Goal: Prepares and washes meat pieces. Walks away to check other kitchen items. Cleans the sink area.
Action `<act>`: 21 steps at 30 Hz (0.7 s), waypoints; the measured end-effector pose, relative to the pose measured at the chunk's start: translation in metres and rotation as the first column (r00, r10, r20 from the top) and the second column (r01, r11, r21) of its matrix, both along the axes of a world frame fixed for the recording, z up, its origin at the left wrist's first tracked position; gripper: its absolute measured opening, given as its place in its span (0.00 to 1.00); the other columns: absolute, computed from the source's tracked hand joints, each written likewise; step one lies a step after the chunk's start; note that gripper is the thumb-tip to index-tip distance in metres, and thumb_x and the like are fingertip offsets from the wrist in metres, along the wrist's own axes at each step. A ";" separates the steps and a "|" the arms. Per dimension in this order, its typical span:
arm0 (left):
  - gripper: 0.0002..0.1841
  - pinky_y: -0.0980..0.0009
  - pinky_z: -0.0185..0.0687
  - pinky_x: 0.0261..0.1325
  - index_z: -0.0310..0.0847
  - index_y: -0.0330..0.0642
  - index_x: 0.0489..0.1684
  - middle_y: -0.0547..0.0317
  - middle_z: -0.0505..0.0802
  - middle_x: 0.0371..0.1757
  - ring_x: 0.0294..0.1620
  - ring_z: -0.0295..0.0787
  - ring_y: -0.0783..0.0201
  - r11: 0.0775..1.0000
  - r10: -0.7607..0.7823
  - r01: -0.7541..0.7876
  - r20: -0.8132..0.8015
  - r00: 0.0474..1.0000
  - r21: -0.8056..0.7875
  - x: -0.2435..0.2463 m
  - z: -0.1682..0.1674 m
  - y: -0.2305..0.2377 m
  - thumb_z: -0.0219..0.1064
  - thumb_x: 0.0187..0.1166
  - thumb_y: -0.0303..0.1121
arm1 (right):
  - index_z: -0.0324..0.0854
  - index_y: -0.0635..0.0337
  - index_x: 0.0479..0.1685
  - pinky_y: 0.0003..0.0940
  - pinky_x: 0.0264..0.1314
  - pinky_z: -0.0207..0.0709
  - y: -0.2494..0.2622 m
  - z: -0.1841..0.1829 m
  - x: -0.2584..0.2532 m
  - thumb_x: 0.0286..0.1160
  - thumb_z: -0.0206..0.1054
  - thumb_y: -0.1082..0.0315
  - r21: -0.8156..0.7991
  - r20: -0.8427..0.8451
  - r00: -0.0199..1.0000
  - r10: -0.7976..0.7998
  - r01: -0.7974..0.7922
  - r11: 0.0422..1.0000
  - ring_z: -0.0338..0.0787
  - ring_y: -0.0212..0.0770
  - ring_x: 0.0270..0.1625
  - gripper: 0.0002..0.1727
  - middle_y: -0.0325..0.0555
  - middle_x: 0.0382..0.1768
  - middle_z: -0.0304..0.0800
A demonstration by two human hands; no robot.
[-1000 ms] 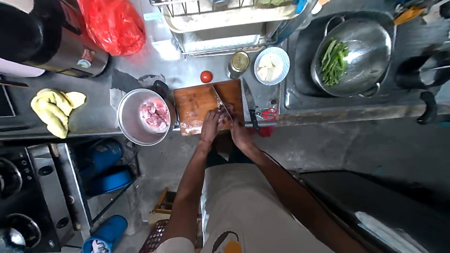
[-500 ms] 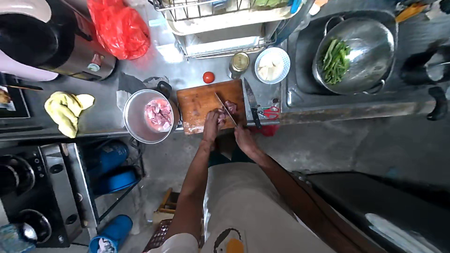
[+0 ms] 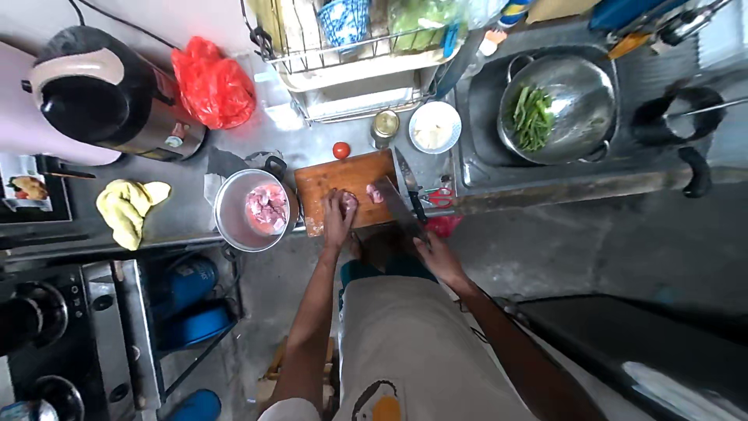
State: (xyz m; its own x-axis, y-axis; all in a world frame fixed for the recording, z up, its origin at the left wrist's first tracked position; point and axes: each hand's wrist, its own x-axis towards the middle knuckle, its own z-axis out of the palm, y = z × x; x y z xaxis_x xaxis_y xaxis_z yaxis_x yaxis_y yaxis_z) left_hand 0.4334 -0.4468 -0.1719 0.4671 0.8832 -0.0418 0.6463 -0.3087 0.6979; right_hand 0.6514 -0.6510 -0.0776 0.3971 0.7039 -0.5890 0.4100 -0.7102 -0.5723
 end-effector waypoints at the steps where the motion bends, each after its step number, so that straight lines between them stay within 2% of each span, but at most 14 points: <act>1: 0.31 0.48 0.71 0.83 0.70 0.47 0.82 0.48 0.68 0.89 0.87 0.67 0.47 0.999 0.000 0.001 -0.024 1.000 0.038 0.003 -0.001 0.000 0.69 0.82 0.48 | 0.79 0.60 0.63 0.57 0.44 0.84 -0.008 0.007 0.006 0.89 0.54 0.43 0.022 0.042 0.999 -0.033 0.032 0.999 0.89 0.52 0.38 0.28 0.54 0.37 0.88; 3: 0.28 0.46 0.67 0.85 0.74 0.47 0.80 0.48 0.72 0.86 0.86 0.67 0.45 0.994 -0.051 0.058 -0.081 0.995 0.092 0.016 -0.001 0.001 0.67 0.83 0.49 | 0.80 0.59 0.64 0.55 0.40 0.83 -0.021 0.021 0.019 0.90 0.55 0.45 0.053 0.133 0.988 -0.075 0.068 0.996 0.88 0.51 0.33 0.26 0.52 0.34 0.88; 6: 0.30 0.47 0.65 0.87 0.72 0.52 0.83 0.54 0.73 0.87 0.88 0.66 0.50 0.975 -0.191 0.204 -0.136 0.972 0.092 0.041 0.004 -0.001 0.64 0.84 0.53 | 0.80 0.56 0.70 0.58 0.41 0.86 -0.042 0.023 0.045 0.88 0.56 0.50 0.059 0.335 0.937 -0.097 0.082 0.995 0.93 0.55 0.36 0.24 0.53 0.36 0.93; 8: 0.32 0.45 0.67 0.86 0.71 0.51 0.85 0.49 0.74 0.86 0.86 0.70 0.47 0.959 -0.246 0.260 -0.126 0.961 0.116 0.068 0.002 -0.004 0.65 0.82 0.54 | 0.80 0.54 0.71 0.61 0.40 0.86 -0.059 0.030 0.078 0.85 0.60 0.52 0.047 0.490 0.864 -0.118 0.109 0.993 0.95 0.58 0.37 0.23 0.53 0.37 0.95; 11: 0.35 0.43 0.73 0.80 0.74 0.44 0.80 0.39 0.78 0.81 0.79 0.77 0.40 0.951 -0.223 0.258 -0.201 0.954 0.168 0.092 0.003 -0.011 0.65 0.81 0.58 | 0.81 0.53 0.69 0.61 0.38 0.85 -0.080 0.047 0.126 0.81 0.64 0.54 0.050 0.618 0.765 -0.179 0.189 0.981 0.95 0.61 0.37 0.22 0.54 0.36 0.95; 15: 0.32 0.42 0.78 0.76 0.78 0.35 0.75 0.33 0.80 0.77 0.74 0.81 0.35 0.974 -0.115 0.159 -0.254 0.960 0.161 0.119 0.011 -0.021 0.67 0.82 0.53 | 0.79 0.52 0.71 0.63 0.43 0.84 -0.098 0.054 0.199 0.82 0.64 0.55 0.043 0.638 0.706 -0.306 0.365 0.930 0.95 0.62 0.42 0.22 0.55 0.40 0.95; 18: 0.26 0.40 0.78 0.74 0.81 0.33 0.69 0.31 0.81 0.75 0.73 0.81 0.33 0.985 0.003 0.041 -0.254 0.967 0.165 0.139 0.010 -0.029 0.68 0.81 0.44 | 0.76 0.52 0.74 0.63 0.45 0.84 -0.103 0.039 0.254 0.84 0.61 0.55 0.082 0.604 0.664 -0.441 0.499 0.863 0.95 0.62 0.44 0.23 0.56 0.42 0.95; 21: 0.22 0.41 0.77 0.75 0.82 0.33 0.66 0.30 0.80 0.75 0.74 0.79 0.33 0.978 0.126 -0.078 -0.249 0.960 0.193 0.155 0.009 -0.045 0.68 0.80 0.39 | 0.74 0.54 0.77 0.62 0.49 0.85 -0.099 0.014 0.310 0.88 0.57 0.50 0.146 0.529 0.631 -0.568 0.591 0.793 0.95 0.60 0.45 0.26 0.55 0.44 0.94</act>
